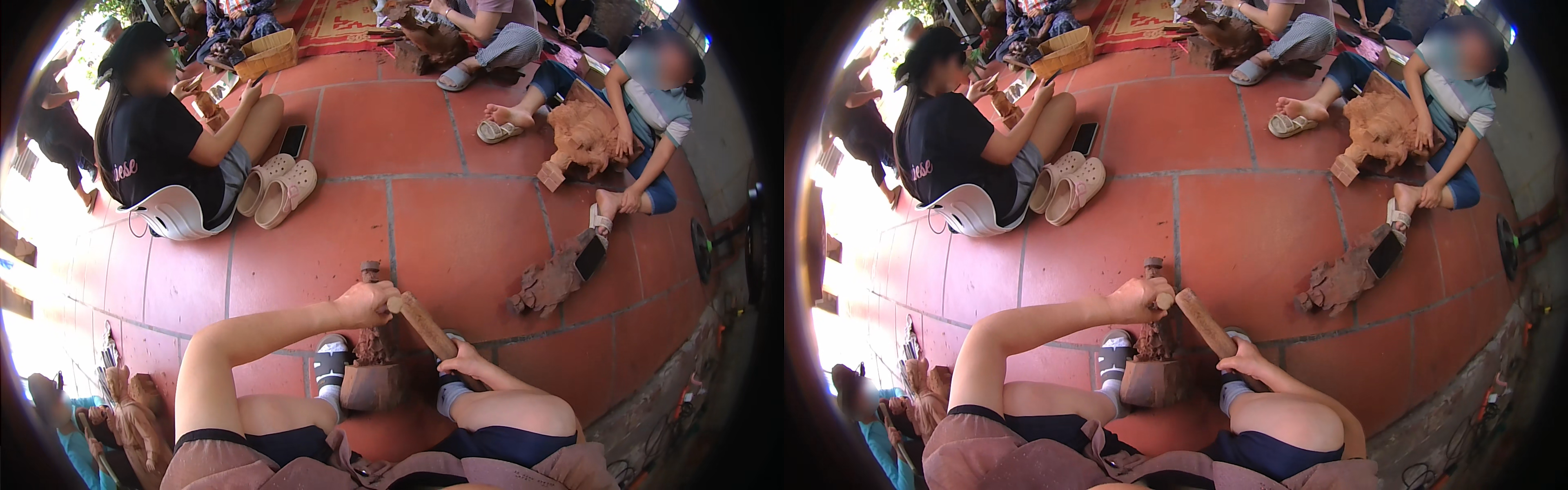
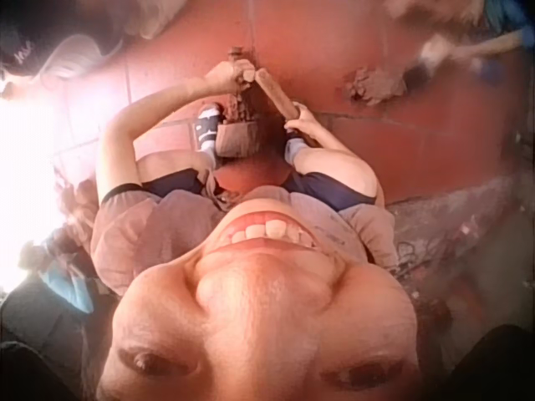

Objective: The person sits on the floor and carves a piece of wood using a chisel and a wooden mallet. They repeatedly strike the chisel to shape the wood, occasionally adjusting their grip and the wood's position.

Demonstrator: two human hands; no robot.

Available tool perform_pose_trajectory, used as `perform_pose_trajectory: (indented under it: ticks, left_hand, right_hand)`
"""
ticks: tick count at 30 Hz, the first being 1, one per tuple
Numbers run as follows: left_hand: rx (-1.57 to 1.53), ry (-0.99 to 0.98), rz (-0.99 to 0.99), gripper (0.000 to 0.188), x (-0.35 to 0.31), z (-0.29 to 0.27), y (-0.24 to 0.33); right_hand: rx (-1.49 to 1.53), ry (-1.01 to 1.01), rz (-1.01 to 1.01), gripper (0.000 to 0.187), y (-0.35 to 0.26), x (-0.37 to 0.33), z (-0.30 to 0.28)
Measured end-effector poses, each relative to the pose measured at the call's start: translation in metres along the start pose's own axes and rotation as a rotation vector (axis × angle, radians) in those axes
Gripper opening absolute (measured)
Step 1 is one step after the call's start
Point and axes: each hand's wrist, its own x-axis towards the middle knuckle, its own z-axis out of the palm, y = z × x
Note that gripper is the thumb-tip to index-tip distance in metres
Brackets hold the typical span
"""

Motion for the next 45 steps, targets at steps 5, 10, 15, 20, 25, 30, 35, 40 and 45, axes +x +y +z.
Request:
perform_pose_trajectory:
  ticks: [5,10,15,20,25,30,35,40,45]
  left_hand:
    - [0.067,-0.165,0.107,0.029,-0.009,0.007,0.013]
    - [0.04,-0.104,-0.019,0.029,-0.004,0.0,0.012]
    - [0.049,-0.181,0.096,0.029,-0.006,0.004,0.01]
    - [0.066,-0.166,0.058,0.032,-0.005,0.001,0.011]
    - [0.092,-0.181,0.085,0.023,-0.009,0.008,0.007]
    - [0.052,-0.127,0.072,0.021,-0.008,0.002,0.006]
    - [0.068,-0.134,0.107,0.02,-0.008,0.008,0.002]
    - [-0.196,-0.107,-0.006,0.024,-0.015,0.0,-0.017]
    - [-0.74,0.206,-0.309,0.027,0.011,-0.016,-0.044]
  right_hand:
    - [0.079,0.036,0.012,0.051,-0.008,-0.006,0.004]
    - [0.11,0.007,-0.007,0.049,0.005,-0.001,0.002]
    - [0.1,0.0,0.017,0.048,0.002,0.003,0.001]
    - [0.094,-0.012,0.032,0.053,0.001,0.0,-0.001]
    - [0.059,0.022,0.019,0.052,-0.002,0.0,0.0]
    - [0.095,-0.001,0.019,0.054,0.003,0.0,0.0]
    - [0.099,0.037,0.032,0.054,-0.003,-0.004,-0.001]
    - [0.135,-0.018,0.032,0.054,-0.009,0.01,0.013]
    - [0.152,0.063,0.052,0.052,-0.004,-0.005,-0.004]
